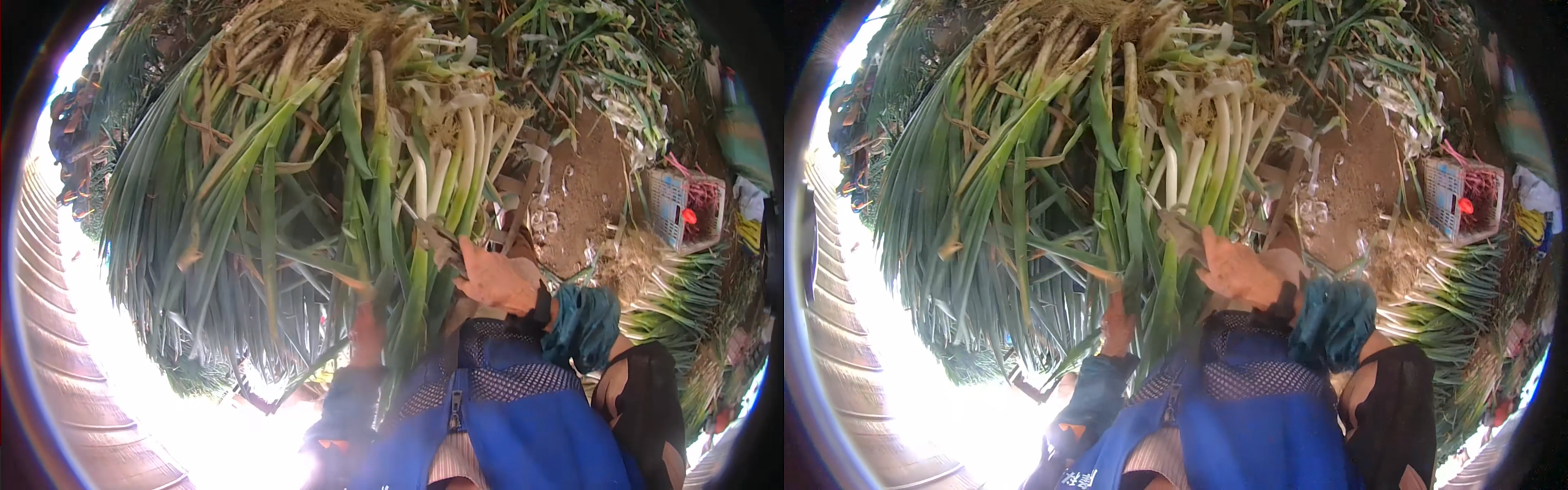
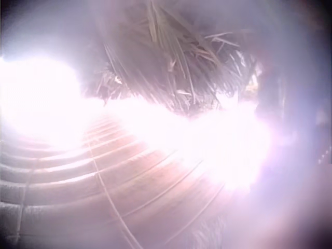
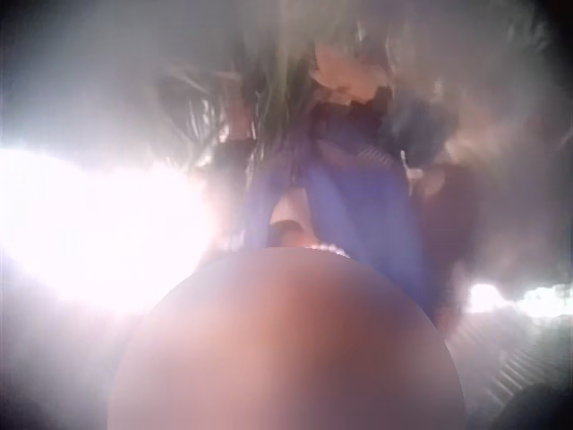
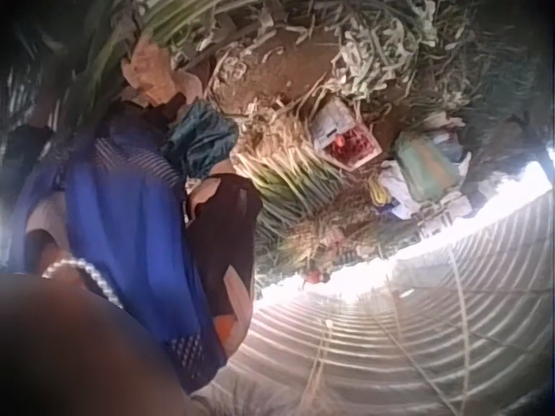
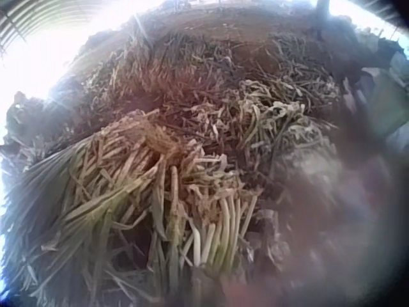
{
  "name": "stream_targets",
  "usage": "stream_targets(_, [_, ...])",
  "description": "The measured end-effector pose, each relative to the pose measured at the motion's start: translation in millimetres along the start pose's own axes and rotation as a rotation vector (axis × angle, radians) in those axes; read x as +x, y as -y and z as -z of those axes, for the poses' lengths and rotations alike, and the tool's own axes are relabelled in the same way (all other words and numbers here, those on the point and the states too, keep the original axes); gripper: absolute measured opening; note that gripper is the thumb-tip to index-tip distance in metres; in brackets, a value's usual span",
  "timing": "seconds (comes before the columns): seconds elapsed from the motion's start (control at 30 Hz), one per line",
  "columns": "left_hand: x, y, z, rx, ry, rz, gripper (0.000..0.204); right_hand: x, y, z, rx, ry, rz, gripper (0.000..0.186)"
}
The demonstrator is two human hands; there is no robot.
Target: The person uses shears to trim the roots and lower stems of green onions from a large pile. They repeatedly gather bunches, cut the ends, and place the trimmed onions back into the pile. The work continues throughout the clip with consistent hand movements.
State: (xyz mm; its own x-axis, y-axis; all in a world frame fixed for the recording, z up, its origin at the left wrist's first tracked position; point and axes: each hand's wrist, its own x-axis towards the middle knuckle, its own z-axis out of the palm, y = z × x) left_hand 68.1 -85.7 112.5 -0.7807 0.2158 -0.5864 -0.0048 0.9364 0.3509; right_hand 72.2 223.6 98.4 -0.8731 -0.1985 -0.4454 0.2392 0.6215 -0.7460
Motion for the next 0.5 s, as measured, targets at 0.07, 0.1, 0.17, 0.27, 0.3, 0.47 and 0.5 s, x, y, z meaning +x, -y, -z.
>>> stream_targets(0.07, [-5, -5, -5, 0.062, 0.069, 0.049, 0.062, 13, -6, -5, -0.017, -0.128, 0.020, 0.066])
stream_targets(0.1, [-4, -10, -2, 0.148, 0.057, 0.003, 0.062, 18, -10, -8, -0.047, -0.158, 0.005, 0.065])
stream_targets(0.17, [12, -22, 14, 0.360, 0.167, 0.050, 0.062, 23, -19, -16, -0.056, -0.116, -0.028, 0.057])
stream_targets(0.27, [59, -49, 31, -0.004, -0.120, -0.258, 0.048, 22, -25, -26, -0.032, -0.101, 0.012, 0.054])
stream_targets(0.3, [84, -60, 30, -0.009, -0.115, -0.259, 0.042, 19, -25, -27, -0.025, -0.104, 0.021, 0.054])
stream_targets(0.47, [215, -81, -13, 0.195, -0.324, -0.209, 0.023, 11, -20, -18, -0.012, -0.137, -0.036, 0.054])
stream_targets(0.5, [232, -78, -26, 0.232, -0.356, -0.150, 0.025, 12, -19, -14, -0.005, -0.143, -0.050, 0.054])
